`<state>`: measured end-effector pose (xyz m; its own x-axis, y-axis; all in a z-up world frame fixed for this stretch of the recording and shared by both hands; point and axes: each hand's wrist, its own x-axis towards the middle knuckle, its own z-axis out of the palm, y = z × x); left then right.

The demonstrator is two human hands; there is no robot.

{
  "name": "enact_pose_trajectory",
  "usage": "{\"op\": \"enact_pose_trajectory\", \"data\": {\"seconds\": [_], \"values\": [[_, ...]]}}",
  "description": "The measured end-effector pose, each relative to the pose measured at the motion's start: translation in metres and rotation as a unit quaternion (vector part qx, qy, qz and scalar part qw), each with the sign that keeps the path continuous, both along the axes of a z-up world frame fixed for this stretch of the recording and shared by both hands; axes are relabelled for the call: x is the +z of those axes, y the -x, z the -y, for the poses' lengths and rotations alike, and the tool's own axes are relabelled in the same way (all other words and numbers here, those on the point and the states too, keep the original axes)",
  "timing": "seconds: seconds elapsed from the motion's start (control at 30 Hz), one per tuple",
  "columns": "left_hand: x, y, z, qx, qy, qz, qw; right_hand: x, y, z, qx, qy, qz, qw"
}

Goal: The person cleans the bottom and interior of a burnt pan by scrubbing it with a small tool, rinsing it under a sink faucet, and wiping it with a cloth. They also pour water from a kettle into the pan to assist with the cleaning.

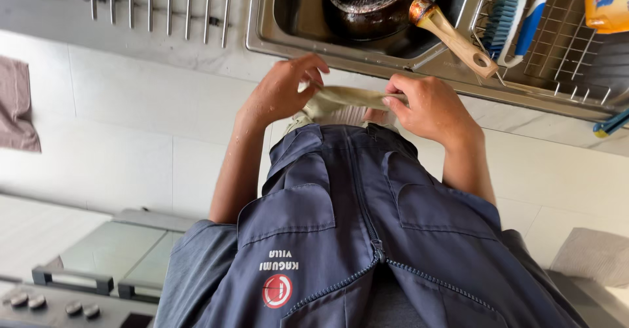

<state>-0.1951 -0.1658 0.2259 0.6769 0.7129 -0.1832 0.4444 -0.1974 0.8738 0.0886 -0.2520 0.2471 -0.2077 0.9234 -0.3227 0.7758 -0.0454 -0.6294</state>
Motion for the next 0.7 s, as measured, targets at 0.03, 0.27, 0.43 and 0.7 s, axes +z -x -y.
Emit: {"op": "enact_pose_trajectory", "data": {"seconds": [0.03,0.27,0.43,0.7], "values": [[-0.005,0.001,-0.005,-0.018,0.011,-0.012,1.0,-0.005,0.002,-0.001,-0.013,0.024,0.017,0.999],[-0.022,0.002,-0.032,-0.083,0.008,0.029,0.996,-0.05,-0.029,-0.018,-0.013,0.076,-0.074,0.994],[-0.034,-0.009,-0.047,-0.074,-0.036,0.047,0.995,-0.126,-0.051,-0.065,-0.125,-0.258,0.253,0.924],[-0.047,-0.009,-0.048,-0.006,0.006,0.051,0.999,-0.162,-0.07,-0.1,-0.124,-0.043,0.328,0.935]]}}
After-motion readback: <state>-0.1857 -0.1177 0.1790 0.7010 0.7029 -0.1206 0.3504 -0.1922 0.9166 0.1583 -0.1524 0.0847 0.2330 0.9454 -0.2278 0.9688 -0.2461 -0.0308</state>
